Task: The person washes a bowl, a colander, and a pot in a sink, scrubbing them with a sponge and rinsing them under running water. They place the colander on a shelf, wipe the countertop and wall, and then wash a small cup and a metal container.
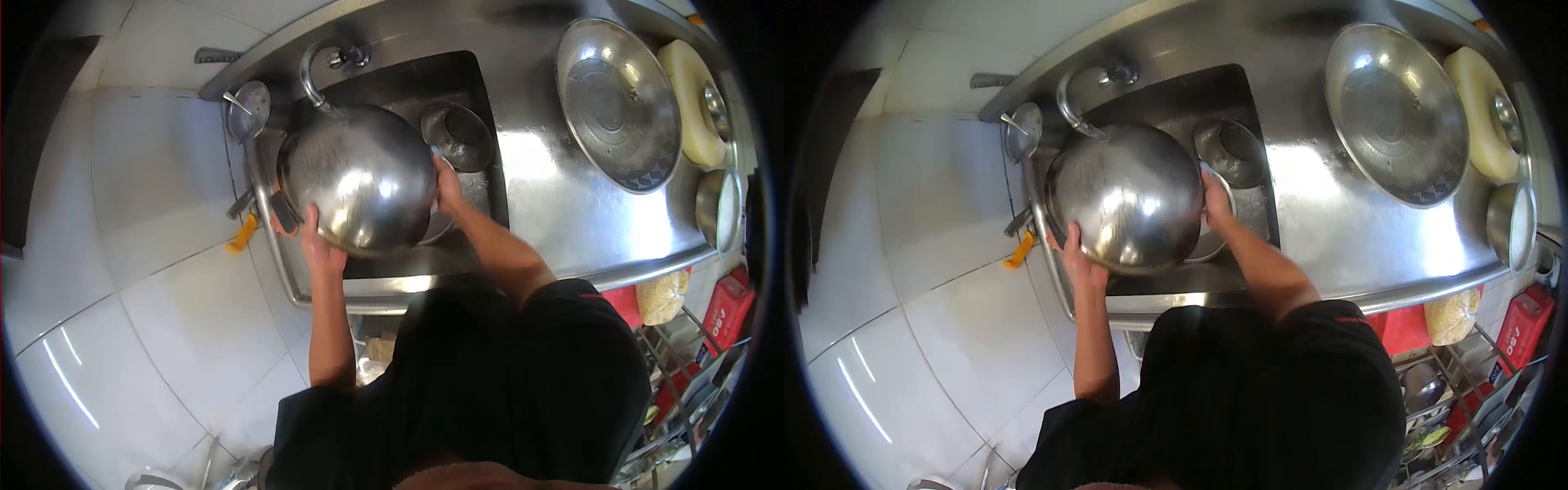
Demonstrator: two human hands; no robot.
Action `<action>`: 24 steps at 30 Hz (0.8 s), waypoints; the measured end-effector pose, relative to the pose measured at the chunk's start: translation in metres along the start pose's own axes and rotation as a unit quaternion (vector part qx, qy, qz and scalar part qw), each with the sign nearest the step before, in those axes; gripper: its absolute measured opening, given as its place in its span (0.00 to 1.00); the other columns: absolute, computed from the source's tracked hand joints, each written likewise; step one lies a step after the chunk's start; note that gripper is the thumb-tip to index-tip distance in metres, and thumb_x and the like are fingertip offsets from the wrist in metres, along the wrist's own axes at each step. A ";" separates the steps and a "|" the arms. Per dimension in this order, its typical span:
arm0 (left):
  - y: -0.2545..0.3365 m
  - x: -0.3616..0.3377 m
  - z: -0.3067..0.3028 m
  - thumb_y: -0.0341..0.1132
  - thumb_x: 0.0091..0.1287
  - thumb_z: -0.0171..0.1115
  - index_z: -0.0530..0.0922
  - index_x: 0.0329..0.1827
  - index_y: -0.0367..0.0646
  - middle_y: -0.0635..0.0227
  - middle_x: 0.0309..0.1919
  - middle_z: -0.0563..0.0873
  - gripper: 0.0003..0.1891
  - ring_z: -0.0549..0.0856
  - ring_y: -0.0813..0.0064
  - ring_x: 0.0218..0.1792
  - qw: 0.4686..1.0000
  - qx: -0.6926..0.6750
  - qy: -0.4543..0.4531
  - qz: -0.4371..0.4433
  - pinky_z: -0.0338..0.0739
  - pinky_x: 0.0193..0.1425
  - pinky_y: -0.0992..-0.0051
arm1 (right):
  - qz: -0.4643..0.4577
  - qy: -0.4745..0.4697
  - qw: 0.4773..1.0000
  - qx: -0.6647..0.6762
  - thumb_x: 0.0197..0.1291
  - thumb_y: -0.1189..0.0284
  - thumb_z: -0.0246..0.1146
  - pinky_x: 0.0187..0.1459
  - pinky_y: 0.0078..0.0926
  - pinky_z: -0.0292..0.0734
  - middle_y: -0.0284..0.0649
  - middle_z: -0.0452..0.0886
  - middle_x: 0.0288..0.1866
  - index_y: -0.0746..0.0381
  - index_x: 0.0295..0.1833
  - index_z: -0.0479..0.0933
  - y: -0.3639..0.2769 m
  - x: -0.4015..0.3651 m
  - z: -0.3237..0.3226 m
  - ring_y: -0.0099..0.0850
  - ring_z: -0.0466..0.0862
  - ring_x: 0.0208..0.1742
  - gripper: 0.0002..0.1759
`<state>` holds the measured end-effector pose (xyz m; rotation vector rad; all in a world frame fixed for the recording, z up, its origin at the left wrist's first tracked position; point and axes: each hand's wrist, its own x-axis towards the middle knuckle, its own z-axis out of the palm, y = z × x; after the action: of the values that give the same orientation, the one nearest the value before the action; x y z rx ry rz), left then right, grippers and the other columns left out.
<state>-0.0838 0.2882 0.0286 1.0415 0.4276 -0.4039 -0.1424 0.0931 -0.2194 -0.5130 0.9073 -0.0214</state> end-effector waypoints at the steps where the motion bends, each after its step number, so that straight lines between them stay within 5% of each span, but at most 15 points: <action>1: 0.008 -0.021 0.006 0.42 0.75 0.57 0.68 0.69 0.38 0.56 0.61 0.78 0.25 0.80 0.55 0.60 1.000 0.023 0.003 -0.001 0.77 0.63 0.53 | 0.076 -0.058 0.995 0.040 0.68 0.46 0.59 0.61 0.33 0.73 0.44 0.80 0.61 0.63 0.66 0.74 -0.012 0.037 0.000 0.33 0.80 0.60 0.34; 3: 0.006 -0.023 -0.026 0.39 0.74 0.59 0.68 0.68 0.37 0.56 0.60 0.79 0.24 0.81 0.56 0.59 0.998 0.044 -0.035 0.004 0.78 0.62 0.55 | 0.094 -0.177 0.980 -0.016 0.66 0.46 0.61 0.58 0.32 0.76 0.43 0.82 0.58 0.63 0.59 0.79 -0.051 0.071 0.031 0.31 0.81 0.56 0.32; 5: 0.007 -0.033 -0.016 0.34 0.72 0.60 0.70 0.65 0.35 0.59 0.55 0.82 0.21 0.84 0.60 0.53 0.996 0.070 -0.045 0.027 0.80 0.58 0.60 | -0.005 -0.170 0.962 -0.213 0.61 0.45 0.65 0.59 0.32 0.76 0.45 0.84 0.55 0.64 0.57 0.81 -0.110 0.028 0.097 0.35 0.83 0.55 0.33; 7: -0.006 -0.010 -0.028 0.34 0.72 0.60 0.72 0.62 0.35 0.60 0.52 0.83 0.19 0.84 0.63 0.50 0.993 0.112 -0.035 -0.002 0.81 0.55 0.62 | -0.253 -0.075 0.836 -0.481 0.59 0.46 0.67 0.58 0.35 0.76 0.49 0.84 0.55 0.69 0.60 0.78 -0.117 0.004 0.145 0.38 0.84 0.55 0.38; 9: -0.019 0.010 -0.015 0.35 0.72 0.61 0.75 0.57 0.35 0.63 0.46 0.84 0.16 0.84 0.67 0.45 0.992 0.127 -0.010 0.001 0.81 0.49 0.64 | -0.327 -0.123 0.740 -0.575 0.55 0.45 0.68 0.60 0.39 0.75 0.55 0.81 0.56 0.61 0.65 0.77 -0.104 -0.060 0.166 0.50 0.82 0.57 0.39; 13: -0.033 0.037 -0.012 0.33 0.72 0.61 0.76 0.55 0.32 0.61 0.45 0.84 0.14 0.85 0.67 0.43 0.988 0.143 0.039 0.032 0.82 0.45 0.66 | -0.548 -0.063 0.721 -0.419 0.59 0.59 0.71 0.60 0.42 0.74 0.51 0.77 0.59 0.59 0.66 0.75 -0.029 -0.131 0.093 0.49 0.77 0.61 0.31; 15: -0.030 0.034 -0.014 0.32 0.72 0.62 0.77 0.54 0.31 0.60 0.44 0.85 0.14 0.86 0.66 0.41 0.992 0.118 -0.012 0.041 0.82 0.44 0.67 | -0.386 -0.090 0.808 -0.436 0.55 0.66 0.73 0.63 0.41 0.72 0.52 0.77 0.59 0.58 0.65 0.76 -0.023 -0.138 0.025 0.49 0.77 0.61 0.30; 17: -0.022 0.038 -0.012 0.32 0.71 0.62 0.77 0.54 0.31 0.60 0.43 0.85 0.14 0.86 0.67 0.39 0.990 0.128 -0.046 0.029 0.83 0.43 0.67 | -0.380 -0.102 0.792 -0.466 0.55 0.65 0.73 0.63 0.41 0.72 0.52 0.77 0.58 0.58 0.62 0.78 -0.037 -0.148 -0.039 0.48 0.77 0.61 0.28; 19: -0.020 0.057 -0.009 0.29 0.69 0.64 0.78 0.53 0.32 0.60 0.42 0.86 0.13 0.86 0.68 0.38 0.991 0.121 -0.058 0.007 0.83 0.43 0.68 | -0.389 -0.062 0.767 -0.506 0.54 0.66 0.74 0.62 0.41 0.72 0.53 0.77 0.60 0.58 0.61 0.79 -0.070 -0.175 -0.072 0.49 0.76 0.61 0.28; 22: -0.026 0.079 0.013 0.25 0.66 0.65 0.79 0.52 0.33 0.61 0.43 0.86 0.12 0.86 0.68 0.38 0.991 0.091 -0.095 0.014 0.83 0.42 0.68 | -0.470 0.062 0.639 -0.606 0.49 0.64 0.77 0.63 0.44 0.71 0.53 0.76 0.61 0.57 0.59 0.80 -0.117 -0.209 -0.104 0.51 0.76 0.61 0.30; 24: -0.028 0.086 0.028 0.24 0.64 0.67 0.80 0.51 0.34 0.62 0.43 0.87 0.13 0.86 0.69 0.38 0.984 0.133 -0.113 0.020 0.82 0.43 0.69 | -0.433 0.126 0.590 -0.670 0.49 0.61 0.76 0.65 0.43 0.70 0.54 0.76 0.61 0.57 0.57 0.81 -0.134 -0.216 -0.127 0.51 0.74 0.64 0.29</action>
<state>-0.0209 0.2406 -0.0238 1.2455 0.1502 -0.5482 -0.3473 -0.0281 -0.0641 -2.4342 0.7096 -0.3270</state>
